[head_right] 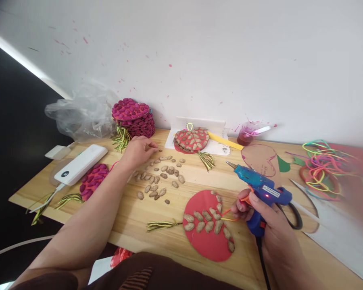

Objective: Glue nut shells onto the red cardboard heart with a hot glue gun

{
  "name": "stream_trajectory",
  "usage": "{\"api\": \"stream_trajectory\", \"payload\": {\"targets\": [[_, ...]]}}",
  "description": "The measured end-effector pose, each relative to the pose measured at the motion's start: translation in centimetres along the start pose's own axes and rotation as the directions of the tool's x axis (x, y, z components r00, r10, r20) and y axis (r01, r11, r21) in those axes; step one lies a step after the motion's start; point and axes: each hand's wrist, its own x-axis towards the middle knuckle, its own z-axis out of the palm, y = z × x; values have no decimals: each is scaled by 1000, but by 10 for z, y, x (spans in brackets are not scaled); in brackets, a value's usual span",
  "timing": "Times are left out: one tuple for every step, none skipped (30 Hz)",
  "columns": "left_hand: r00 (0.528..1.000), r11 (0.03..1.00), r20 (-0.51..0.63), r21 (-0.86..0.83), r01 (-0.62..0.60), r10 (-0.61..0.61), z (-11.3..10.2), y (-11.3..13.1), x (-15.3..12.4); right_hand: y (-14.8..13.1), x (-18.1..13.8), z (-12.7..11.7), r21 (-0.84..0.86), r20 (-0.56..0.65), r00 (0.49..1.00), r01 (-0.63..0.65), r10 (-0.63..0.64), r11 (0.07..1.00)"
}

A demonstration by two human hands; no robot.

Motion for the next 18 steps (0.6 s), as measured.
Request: {"api": "stream_trajectory", "payload": {"targets": [[1000,1000,4,7,6,-6,0,1,0,0,0,0,2,-2,1000,-2,2,1000],[1000,1000,9,14,12,-12,0,2,-1,0,0,0,2,4,1000,-4,4,1000],[1000,999,15,24,21,-21,1,3,-1,0,1,0,0,14,1000,-7,7,1000],[999,999,22,35,30,-30,1,5,-2,0,1,0,-5,20,1000,-6,6,1000],[999,998,29,48,39,-40,2,8,-2,0,2,0,-13,26,1000,-8,8,1000],[998,997,36,63,48,-50,2,10,-3,0,3,0,-22,29,1000,-8,9,1000],[997,996,42,76,54,-57,3,11,-3,0,3,0,-26,25,1000,-2,3,1000],[997,994,45,87,58,-62,3,12,-3,0,3,0,-28,22,1000,2,-1,1000],[997,994,45,94,61,-65,2,12,-3,0,3,0,-28,21,1000,5,-5,1000],[997,993,42,98,63,-67,1,11,-3,-1,2,0,-27,23,1000,7,-6,1000],[997,993,34,102,67,-71,0,10,-2,-1,2,1,-25,24,1000,7,-6,1000],[997,992,27,107,73,-77,-2,7,-1,-1,1,1,-20,20,1000,6,-6,1000],[996,990,27,113,84,-88,-4,5,0,-2,0,2,-13,12,1000,5,-4,1000],[994,988,34,121,98,-103,-7,2,0,-2,-1,3,-4,2,1000,6,-6,1000],[992,985,48,128,112,-119,-9,-1,1,-2,-2,4,4,-8,1000,11,-11,1000],[989,983,66,134,124,-134,-12,-2,1,-3,-3,5,8,-15,1000,15,-15,1000],[986,982,85,135,134,-146,-15,-4,2,-3,-3,5,10,-21,1000,22,-22,1000],[983,981,104,133,140,-154,-18,-5,2,-3,-3,6,10,-23,999,25,-25,1000]]}}
